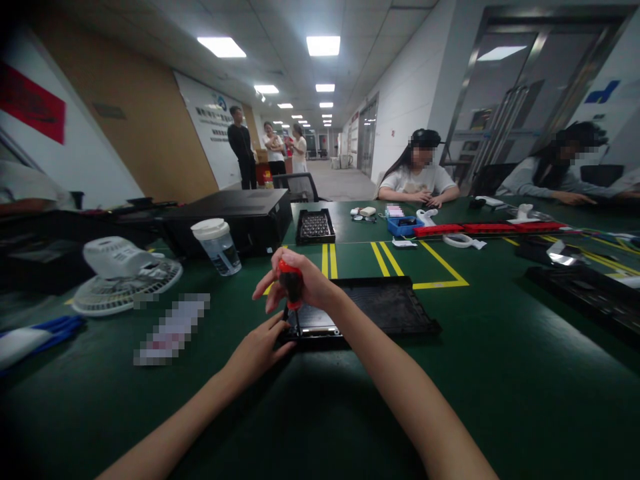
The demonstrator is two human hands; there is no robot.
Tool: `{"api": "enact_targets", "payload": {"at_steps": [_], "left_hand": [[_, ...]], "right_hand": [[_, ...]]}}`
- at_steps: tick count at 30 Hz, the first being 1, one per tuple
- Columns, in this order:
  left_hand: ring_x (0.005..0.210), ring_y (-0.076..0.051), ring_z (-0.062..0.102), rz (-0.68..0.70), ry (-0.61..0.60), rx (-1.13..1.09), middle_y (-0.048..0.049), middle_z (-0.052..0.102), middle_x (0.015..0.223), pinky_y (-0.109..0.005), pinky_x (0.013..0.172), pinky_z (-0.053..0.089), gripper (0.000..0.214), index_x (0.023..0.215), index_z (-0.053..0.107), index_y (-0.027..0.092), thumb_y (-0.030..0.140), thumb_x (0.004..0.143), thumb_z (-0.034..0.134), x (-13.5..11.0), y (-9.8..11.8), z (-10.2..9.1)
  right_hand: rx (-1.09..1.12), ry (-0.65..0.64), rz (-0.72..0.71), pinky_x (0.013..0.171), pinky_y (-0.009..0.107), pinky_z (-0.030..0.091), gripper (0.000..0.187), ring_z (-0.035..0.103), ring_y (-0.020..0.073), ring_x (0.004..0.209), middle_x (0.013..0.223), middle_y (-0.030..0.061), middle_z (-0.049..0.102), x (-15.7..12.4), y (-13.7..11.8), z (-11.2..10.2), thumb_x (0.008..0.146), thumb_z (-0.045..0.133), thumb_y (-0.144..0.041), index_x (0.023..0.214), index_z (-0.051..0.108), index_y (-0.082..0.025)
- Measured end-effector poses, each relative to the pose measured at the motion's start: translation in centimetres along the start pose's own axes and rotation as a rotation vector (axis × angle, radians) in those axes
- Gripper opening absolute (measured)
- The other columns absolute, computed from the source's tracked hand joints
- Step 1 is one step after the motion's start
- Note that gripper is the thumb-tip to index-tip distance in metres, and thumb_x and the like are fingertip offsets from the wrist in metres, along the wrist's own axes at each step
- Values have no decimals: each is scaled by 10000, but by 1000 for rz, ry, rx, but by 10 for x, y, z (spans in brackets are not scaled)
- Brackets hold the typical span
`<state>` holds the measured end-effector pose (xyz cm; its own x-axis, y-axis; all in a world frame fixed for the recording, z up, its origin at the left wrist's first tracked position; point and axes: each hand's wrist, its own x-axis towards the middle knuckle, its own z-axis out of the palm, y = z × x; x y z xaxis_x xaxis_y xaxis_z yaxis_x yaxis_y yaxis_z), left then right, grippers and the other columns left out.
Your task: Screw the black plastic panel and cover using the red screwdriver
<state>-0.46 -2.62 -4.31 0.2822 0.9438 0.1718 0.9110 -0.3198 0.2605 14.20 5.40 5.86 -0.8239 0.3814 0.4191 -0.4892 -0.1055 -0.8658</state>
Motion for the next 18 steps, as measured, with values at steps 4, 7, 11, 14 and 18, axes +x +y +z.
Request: {"api": "enact_targets", "payload": {"at_steps": [4, 7, 11, 14, 18], "left_hand": [[1120, -260, 526, -16, 1, 7, -118, 445, 1333, -374, 932, 427, 267, 1020, 555, 193, 364, 818, 518, 0, -3, 3], [1109, -257, 534, -17, -2, 13, -111, 440, 1340, -369, 924, 434, 256, 1008, 555, 195, 364, 820, 513, 0, -3, 4], [1096, -254, 541, -10, -2, 12, -104, 440, 1343, -367, 916, 443, 249, 1007, 552, 194, 352, 818, 518, 0, -2, 3], [1103, -257, 537, -2, -3, 13, -117, 442, 1341, -374, 918, 443, 253, 1011, 553, 186, 351, 823, 512, 0, -2, 2], [1118, -265, 529, -11, -2, 18, -132, 440, 1345, -384, 928, 436, 264, 1022, 558, 182, 350, 822, 516, 0, -2, 2]], "right_hand": [[-44, 13, 6, 419, 266, 443, 348, 607, 173, 468, 728, 73, 677, -1, 1, -3, 792, 350, -489, 851, 451, -162], [-55, 12, -7, 348, 225, 390, 391, 569, 144, 414, 680, 66, 659, -2, 2, -5, 789, 359, -483, 801, 518, -126], [-34, 10, -64, 308, 196, 341, 381, 511, 110, 367, 581, 33, 611, -3, 5, -5, 828, 348, -409, 781, 570, -103], [-16, 12, -93, 305, 191, 341, 374, 500, 104, 369, 549, 13, 576, -2, 5, -4, 849, 333, -384, 766, 571, -108], [-15, 30, -101, 315, 189, 351, 355, 493, 97, 368, 539, 0, 551, -2, 4, -3, 849, 345, -376, 753, 564, -113]]}}
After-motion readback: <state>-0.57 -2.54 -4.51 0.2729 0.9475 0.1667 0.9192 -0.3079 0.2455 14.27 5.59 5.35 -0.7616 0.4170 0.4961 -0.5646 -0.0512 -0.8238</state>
